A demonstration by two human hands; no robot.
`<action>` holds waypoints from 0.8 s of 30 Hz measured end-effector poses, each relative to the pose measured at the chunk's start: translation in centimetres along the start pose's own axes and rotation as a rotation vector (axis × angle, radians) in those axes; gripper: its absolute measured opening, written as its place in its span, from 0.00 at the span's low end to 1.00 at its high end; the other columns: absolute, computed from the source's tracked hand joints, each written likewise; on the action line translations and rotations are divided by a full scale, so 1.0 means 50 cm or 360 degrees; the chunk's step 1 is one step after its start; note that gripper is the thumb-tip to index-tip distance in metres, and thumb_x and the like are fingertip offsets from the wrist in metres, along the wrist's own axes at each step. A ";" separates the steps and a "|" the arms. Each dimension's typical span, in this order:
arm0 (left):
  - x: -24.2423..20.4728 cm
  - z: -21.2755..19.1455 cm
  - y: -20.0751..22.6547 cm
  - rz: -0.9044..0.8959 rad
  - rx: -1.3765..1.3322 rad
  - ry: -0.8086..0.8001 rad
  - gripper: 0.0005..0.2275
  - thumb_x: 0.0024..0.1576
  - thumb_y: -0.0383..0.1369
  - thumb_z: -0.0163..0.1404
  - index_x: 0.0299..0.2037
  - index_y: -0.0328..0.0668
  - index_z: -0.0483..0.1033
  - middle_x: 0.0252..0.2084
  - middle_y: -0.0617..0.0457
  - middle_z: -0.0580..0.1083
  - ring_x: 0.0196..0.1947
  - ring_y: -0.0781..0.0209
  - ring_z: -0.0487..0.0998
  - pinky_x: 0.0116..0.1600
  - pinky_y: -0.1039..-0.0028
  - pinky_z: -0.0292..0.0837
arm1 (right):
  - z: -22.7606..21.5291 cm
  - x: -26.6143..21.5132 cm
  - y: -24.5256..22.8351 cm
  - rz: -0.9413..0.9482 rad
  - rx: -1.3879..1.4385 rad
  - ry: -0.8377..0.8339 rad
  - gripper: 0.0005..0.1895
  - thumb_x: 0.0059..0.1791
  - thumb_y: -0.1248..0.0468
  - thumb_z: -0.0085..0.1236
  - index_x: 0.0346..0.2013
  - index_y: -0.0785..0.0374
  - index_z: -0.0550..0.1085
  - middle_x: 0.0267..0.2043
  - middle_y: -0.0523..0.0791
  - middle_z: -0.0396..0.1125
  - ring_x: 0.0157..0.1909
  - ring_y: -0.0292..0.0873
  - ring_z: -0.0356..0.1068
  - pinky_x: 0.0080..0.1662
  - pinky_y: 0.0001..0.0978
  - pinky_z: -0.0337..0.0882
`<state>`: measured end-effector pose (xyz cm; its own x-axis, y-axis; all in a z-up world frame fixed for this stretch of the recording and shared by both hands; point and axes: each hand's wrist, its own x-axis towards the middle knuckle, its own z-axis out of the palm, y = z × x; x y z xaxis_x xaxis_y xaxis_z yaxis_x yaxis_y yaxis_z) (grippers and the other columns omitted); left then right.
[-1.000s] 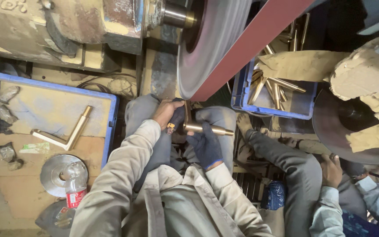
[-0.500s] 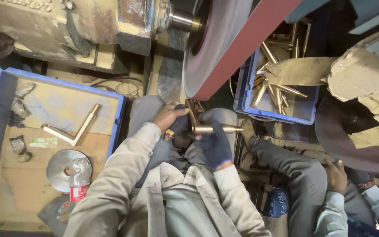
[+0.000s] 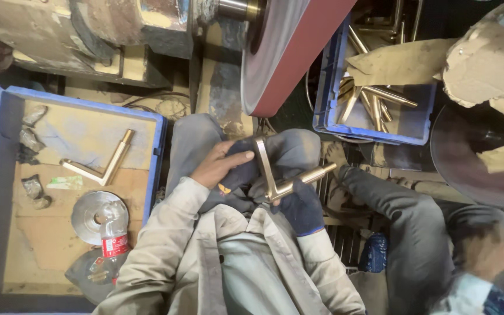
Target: The person sits on the floor and uses a belt grinding machine to smooth the edges of L-shaped brass metal parts. They hold each part with gloved hands, rotate it against the moving belt, and place finished pieces into a blue bin.
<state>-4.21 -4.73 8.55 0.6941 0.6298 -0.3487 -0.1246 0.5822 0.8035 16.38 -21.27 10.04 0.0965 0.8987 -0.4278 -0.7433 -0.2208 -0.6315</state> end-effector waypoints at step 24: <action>0.210 -0.091 -0.108 -0.0427 -0.0573 0.0264 0.13 0.58 0.33 0.55 0.45 0.28 0.76 0.35 0.40 0.79 0.27 0.53 0.81 0.33 0.67 0.79 | -0.046 0.201 0.032 -0.0128 0.0317 0.0219 0.16 0.60 0.53 0.50 0.53 0.63 0.72 0.45 0.49 0.73 0.42 0.47 0.75 0.43 0.40 0.77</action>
<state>0.51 1.06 -1.65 0.6167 0.4891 -0.6168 -0.2144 0.8583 0.4662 17.69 -13.47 3.23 0.2395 0.8474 -0.4740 -0.8442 -0.0594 -0.5327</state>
